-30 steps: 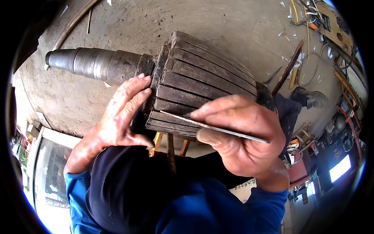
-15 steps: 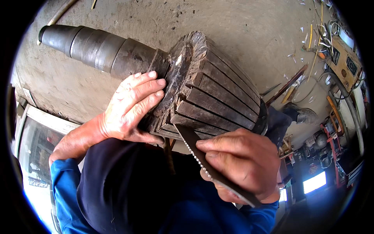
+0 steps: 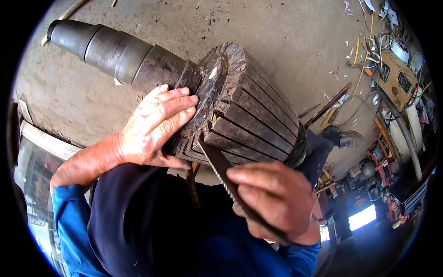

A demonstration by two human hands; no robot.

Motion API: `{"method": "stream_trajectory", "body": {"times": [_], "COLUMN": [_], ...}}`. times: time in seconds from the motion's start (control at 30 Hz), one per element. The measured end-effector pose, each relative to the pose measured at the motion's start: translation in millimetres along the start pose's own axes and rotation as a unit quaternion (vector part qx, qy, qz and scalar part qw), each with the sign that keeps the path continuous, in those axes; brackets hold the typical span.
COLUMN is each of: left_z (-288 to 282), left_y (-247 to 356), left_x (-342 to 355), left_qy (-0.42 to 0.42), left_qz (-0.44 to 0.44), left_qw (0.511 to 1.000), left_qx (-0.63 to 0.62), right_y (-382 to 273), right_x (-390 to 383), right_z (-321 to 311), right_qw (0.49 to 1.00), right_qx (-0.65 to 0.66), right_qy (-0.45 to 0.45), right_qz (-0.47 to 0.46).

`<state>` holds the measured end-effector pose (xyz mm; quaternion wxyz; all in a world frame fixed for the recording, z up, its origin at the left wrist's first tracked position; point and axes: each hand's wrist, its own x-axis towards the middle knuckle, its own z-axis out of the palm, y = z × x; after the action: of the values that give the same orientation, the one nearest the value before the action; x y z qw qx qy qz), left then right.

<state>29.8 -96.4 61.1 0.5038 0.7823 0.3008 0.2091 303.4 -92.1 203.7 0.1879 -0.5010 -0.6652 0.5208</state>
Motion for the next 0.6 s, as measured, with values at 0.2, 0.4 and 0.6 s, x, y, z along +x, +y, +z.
{"method": "stream_trajectory", "body": {"times": [0.2,0.4,0.6], "left_z": [0.8,1.1,2.0], "left_y": [-3.5,-3.0,-3.7], "left_x": [1.7,0.7,-1.0], "left_qy": [0.003,0.008,0.0], "left_qz": [0.003,0.01,0.006], "left_qw": [1.0,1.0,1.0], "left_qx": [-0.004,-0.008,-0.01], "right_y": [-1.4,-3.3,-12.6], "right_x": [22.0,17.4,6.5], "right_z": [-9.9,21.7,7.2], "right_qw": [0.997,0.994,0.996], "right_qx": [0.001,-0.091,-0.08], "right_qy": [-0.016,-0.017,-0.023], "right_qz": [0.072,-0.054,-0.013]}}
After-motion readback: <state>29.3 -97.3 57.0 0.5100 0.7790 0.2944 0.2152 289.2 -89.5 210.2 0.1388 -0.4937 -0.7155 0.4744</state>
